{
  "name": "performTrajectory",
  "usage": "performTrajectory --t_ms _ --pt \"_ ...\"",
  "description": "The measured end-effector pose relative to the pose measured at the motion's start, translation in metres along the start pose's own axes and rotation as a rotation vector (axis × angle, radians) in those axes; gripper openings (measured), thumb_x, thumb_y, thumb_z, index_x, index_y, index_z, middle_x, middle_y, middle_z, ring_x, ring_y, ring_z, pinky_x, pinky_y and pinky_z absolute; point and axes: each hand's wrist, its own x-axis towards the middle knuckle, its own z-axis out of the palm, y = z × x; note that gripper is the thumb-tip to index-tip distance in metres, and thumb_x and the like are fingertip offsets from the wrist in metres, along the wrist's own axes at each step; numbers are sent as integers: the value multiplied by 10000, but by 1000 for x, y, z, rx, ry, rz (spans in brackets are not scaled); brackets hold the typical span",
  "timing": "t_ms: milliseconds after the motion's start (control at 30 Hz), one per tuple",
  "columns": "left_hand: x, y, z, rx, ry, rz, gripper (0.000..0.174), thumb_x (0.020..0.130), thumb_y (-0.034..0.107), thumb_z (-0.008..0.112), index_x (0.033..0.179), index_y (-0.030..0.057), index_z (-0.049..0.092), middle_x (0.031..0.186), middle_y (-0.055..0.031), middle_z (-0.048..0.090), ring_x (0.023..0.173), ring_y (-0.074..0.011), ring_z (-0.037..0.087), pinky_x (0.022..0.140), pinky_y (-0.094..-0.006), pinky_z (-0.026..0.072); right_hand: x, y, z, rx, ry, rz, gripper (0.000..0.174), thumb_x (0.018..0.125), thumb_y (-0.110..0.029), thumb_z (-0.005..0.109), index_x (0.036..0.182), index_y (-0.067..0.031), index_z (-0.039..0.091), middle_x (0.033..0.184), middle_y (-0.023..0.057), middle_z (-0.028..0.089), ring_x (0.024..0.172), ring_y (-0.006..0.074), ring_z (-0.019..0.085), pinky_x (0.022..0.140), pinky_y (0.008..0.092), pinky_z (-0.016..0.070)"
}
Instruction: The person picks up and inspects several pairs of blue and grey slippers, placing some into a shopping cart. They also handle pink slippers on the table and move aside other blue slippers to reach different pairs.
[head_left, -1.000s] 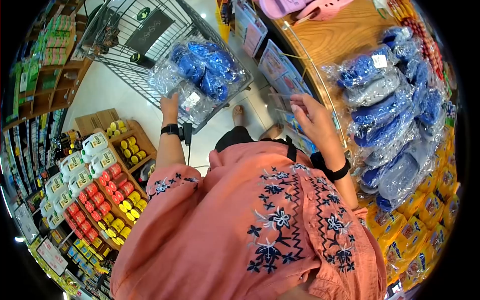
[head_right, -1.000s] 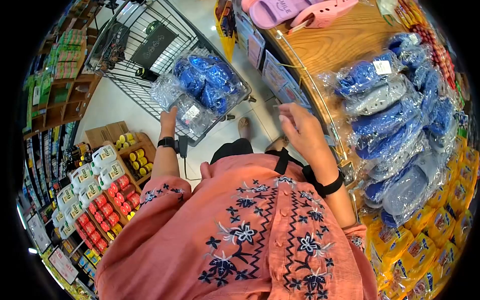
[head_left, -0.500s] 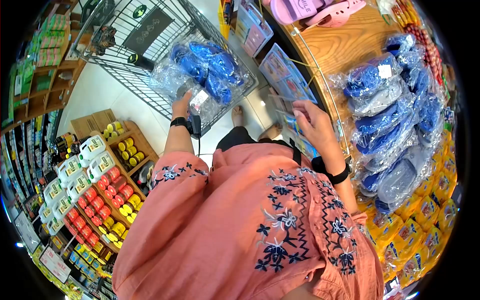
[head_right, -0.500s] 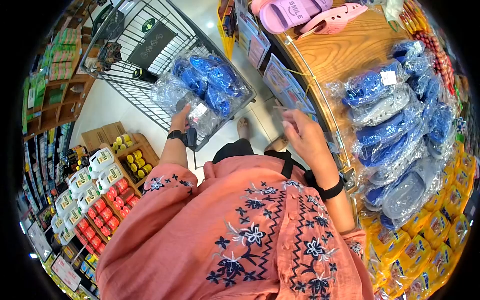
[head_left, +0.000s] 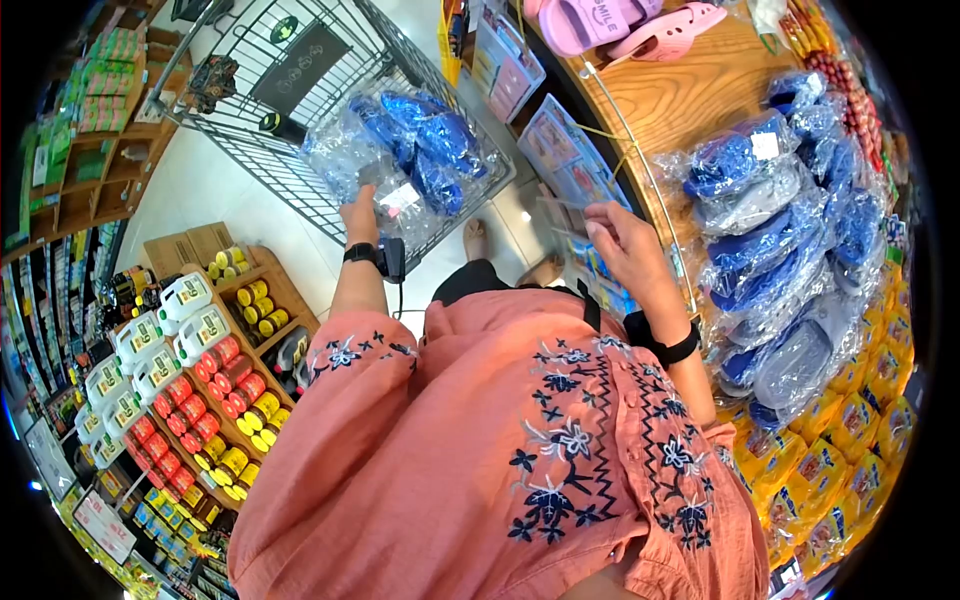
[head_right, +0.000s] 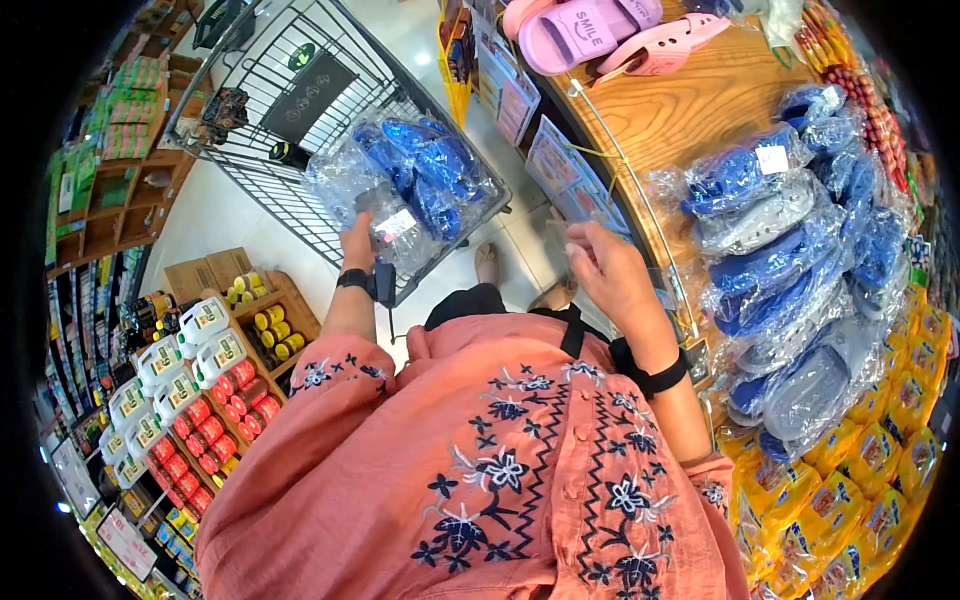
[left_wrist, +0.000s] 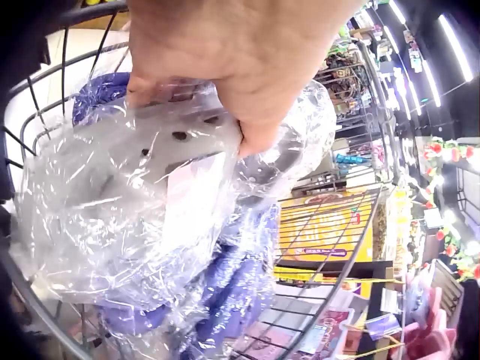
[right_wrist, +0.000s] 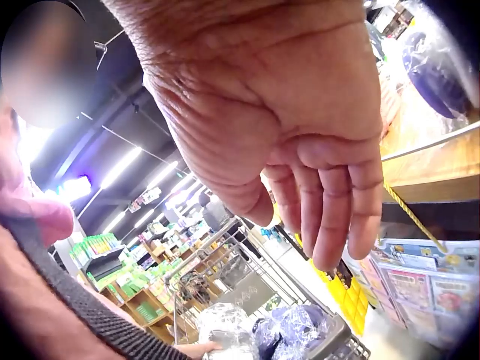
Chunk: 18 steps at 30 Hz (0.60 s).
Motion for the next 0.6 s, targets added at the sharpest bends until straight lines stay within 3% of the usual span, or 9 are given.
performTrajectory --t_ms 33,133,167,267,300,400,467,600 --pt "-19 15 1 -76 -6 36 761 781 302 781 1320 -113 441 1016 -159 623 830 -236 630 624 -367 497 0 0 -2 10 -5 3 228 964 -115 634 1156 7 619 959 217 715 865 308 729 761 360 561" --pt "-51 55 -6 -17 -74 91 690 795 299 773 1278 -95 478 1064 -132 647 900 -221 660 691 -352 534 6 -9 -9 70 -31 15 247 975 -136 630 1177 5 615 970 184 721 877 254 720 786 342 553" --pt "-65 69 -3 -81 -172 127 532 861 272 736 1228 -58 537 1100 -92 659 948 -202 675 771 -350 554 9 -12 -11 94 -42 20 256 979 -146 629 1187 4 614 976 169 724 884 230 715 797 334 550" --pt "-102 110 12 -284 -423 216 355 940 229 670 1182 -19 590 1113 -78 664 962 -200 678 810 -347 558 25 -7 -4 338 -84 9 298 993 -189 622 1225 -3 605 1018 116 718 922 167 678 834 313 534" --pt "-109 119 17 -312 -461 188 289 989 186 606 1212 2 609 1160 -90 667 1024 -200 673 890 -349 554 31 -17 -4 356 -106 10 330 998 -225 617 1249 -10 600 1043 89 704 938 142 650 852 303 526" --pt "-167 156 58 -335 -543 237 346 991 183 597 1280 -9 593 1211 -100 662 1085 -211 660 928 -358 547 55 -28 6 464 -103 -64 402 987 -259 638 1298 -12 575 1106 110 685 984 154 641 874 313 527" --pt "-192 166 78 -349 -671 234 393 994 179 587 1340 -8 568 1264 -106 652 1142 -217 646 976 -361 529 60 -47 1 558 -160 -73 605 983 -350 665 1436 -7 458 1326 187 591 1185 237 600 993 354 498" --pt "-219 165 114 -336 -829 196 413 1003 210 568 1358 0 553 1286 -108 651 1160 -218 646 1007 -368 508 67 -54 -7 723 -160 -46 801 947 -429 702 1500 42 364 1409 232 512 1269 278 544 1082 382 434"
